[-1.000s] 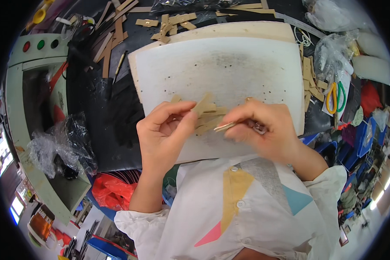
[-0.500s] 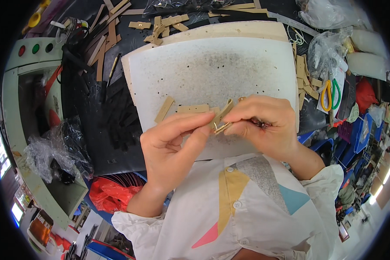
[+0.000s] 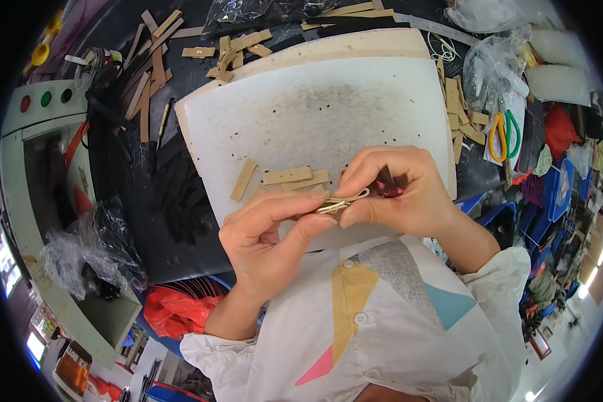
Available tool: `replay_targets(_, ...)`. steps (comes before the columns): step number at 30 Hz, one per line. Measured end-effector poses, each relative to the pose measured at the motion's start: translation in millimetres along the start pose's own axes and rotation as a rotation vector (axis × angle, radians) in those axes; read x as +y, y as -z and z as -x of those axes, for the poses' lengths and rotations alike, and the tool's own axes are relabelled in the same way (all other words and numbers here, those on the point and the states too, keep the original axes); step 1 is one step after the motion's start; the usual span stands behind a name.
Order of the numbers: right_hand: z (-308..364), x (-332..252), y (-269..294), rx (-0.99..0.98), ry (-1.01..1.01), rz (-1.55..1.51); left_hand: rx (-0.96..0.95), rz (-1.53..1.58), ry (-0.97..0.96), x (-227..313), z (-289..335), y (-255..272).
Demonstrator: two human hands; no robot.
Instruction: The recorder uses clippers to trim and assemble small leather and metal shoe buckle components.
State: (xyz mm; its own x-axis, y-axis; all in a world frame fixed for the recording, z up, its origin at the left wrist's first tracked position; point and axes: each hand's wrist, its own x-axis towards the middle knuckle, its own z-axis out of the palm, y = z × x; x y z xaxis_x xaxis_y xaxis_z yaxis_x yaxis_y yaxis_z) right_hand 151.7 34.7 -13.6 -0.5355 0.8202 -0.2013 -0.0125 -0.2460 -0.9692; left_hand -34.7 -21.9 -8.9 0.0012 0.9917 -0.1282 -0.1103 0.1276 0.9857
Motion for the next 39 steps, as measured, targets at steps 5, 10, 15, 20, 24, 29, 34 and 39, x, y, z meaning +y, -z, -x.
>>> replay_targets(5,3.3,2.7,-0.3,0.020,-0.098,-0.123,-0.040,0.098,0.128,-4.5,-1.3,2.6)
replay_targets(10,0.7,-3.0,4.9,-0.045,-0.380,-0.363,-0.136,0.303,0.153,-7.8,-4.0,6.7)
replay_targets(15,1.3,5.4,5.5,-0.012,-0.353,-0.403,-0.105,0.476,0.358,1.8,-9.2,5.4)
replay_targets(20,3.6,7.1,7.1,-0.053,-0.414,-0.517,-0.139,0.613,0.454,-3.8,-8.4,4.5)
replay_targets(24,7.4,13.3,8.9,-0.057,-0.406,-0.485,-0.161,0.668,0.512,-9.7,-5.4,3.6)
replay_targets(29,9.8,6.8,11.0,-0.121,-0.353,-0.294,-0.155,0.298,0.309,-12.3,2.1,0.6)
replay_targets(34,10.6,1.4,5.3,-0.049,-0.317,-0.209,-0.060,0.381,0.394,-8.5,-0.1,0.5)
replay_targets(39,8.5,7.6,11.2,-0.067,-0.446,-0.419,-0.171,0.505,0.442,-2.9,-8.3,4.2)
